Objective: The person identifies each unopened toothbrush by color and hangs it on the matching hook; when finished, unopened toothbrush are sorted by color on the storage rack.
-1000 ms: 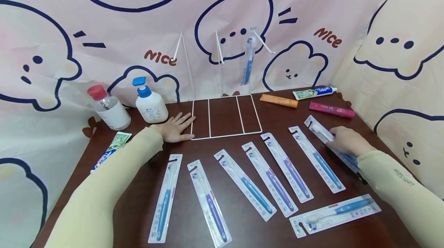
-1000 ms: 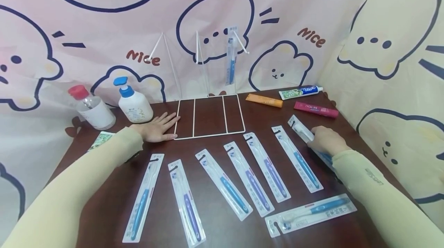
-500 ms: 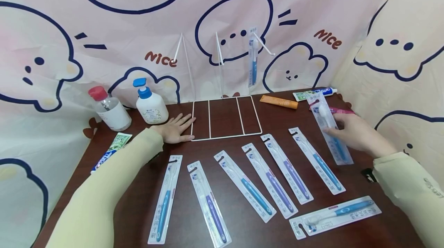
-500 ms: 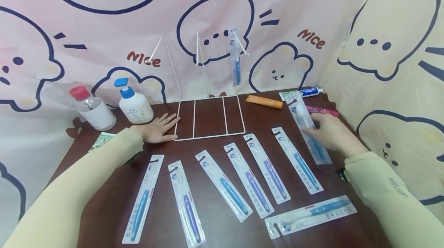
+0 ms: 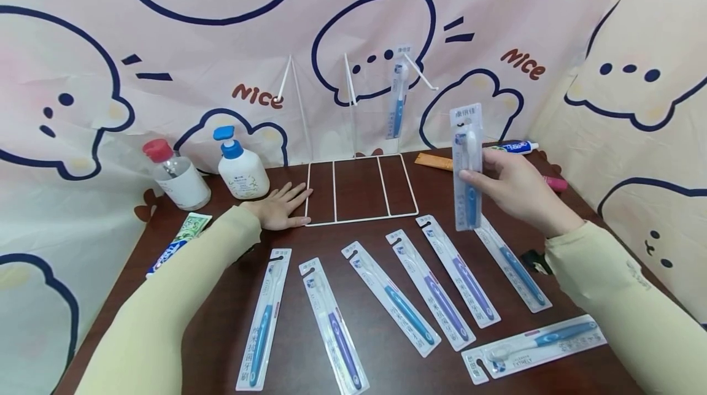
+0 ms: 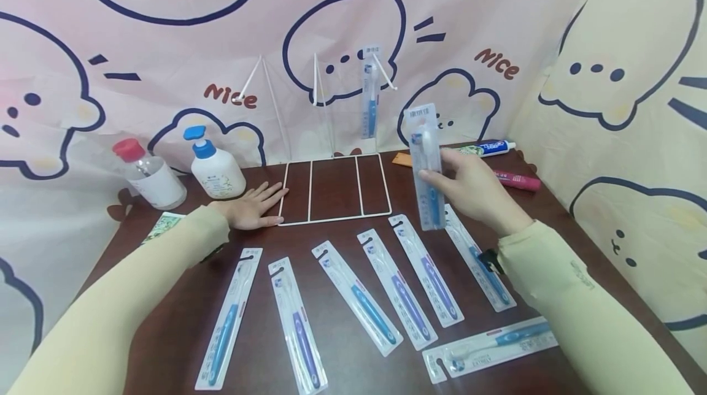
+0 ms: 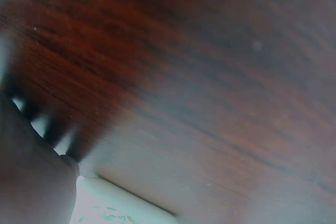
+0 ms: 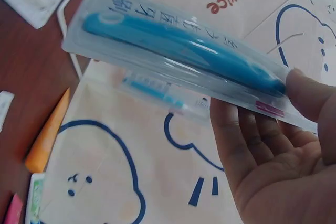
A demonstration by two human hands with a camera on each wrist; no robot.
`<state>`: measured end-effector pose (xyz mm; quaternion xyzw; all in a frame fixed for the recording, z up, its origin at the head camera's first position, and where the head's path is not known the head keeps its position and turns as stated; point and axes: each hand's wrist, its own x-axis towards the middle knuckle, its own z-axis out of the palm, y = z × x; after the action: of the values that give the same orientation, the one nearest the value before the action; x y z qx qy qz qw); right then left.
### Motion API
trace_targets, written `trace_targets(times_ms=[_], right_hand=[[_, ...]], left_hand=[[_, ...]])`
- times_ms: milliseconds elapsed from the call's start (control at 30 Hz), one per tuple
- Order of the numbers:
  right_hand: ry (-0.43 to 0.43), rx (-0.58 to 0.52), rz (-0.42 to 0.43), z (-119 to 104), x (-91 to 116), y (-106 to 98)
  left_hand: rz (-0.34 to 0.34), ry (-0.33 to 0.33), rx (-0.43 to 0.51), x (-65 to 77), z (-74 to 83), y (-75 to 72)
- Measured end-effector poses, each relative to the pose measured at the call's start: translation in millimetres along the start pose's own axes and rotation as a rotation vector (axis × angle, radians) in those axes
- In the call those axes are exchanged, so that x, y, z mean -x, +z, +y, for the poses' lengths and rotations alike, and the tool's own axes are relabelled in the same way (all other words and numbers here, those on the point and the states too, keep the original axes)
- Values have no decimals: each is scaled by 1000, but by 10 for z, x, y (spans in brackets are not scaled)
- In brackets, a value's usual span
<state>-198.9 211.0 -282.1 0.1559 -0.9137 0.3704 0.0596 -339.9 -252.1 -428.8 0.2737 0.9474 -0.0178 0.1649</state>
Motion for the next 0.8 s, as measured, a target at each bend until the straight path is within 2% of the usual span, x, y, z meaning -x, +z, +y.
trace_targets(times_ms=[300,500,800], right_hand=[[57,-115,-39,-127,-366,57],[89,-167,-54,-193,-575,94],[115,-167,-80,-144,-826,168]], left_hand=[[-11,-1,2,12,27,-28],[-14,-12,1,-13,0,13],[-11,-9,8,-31,-26,31]])
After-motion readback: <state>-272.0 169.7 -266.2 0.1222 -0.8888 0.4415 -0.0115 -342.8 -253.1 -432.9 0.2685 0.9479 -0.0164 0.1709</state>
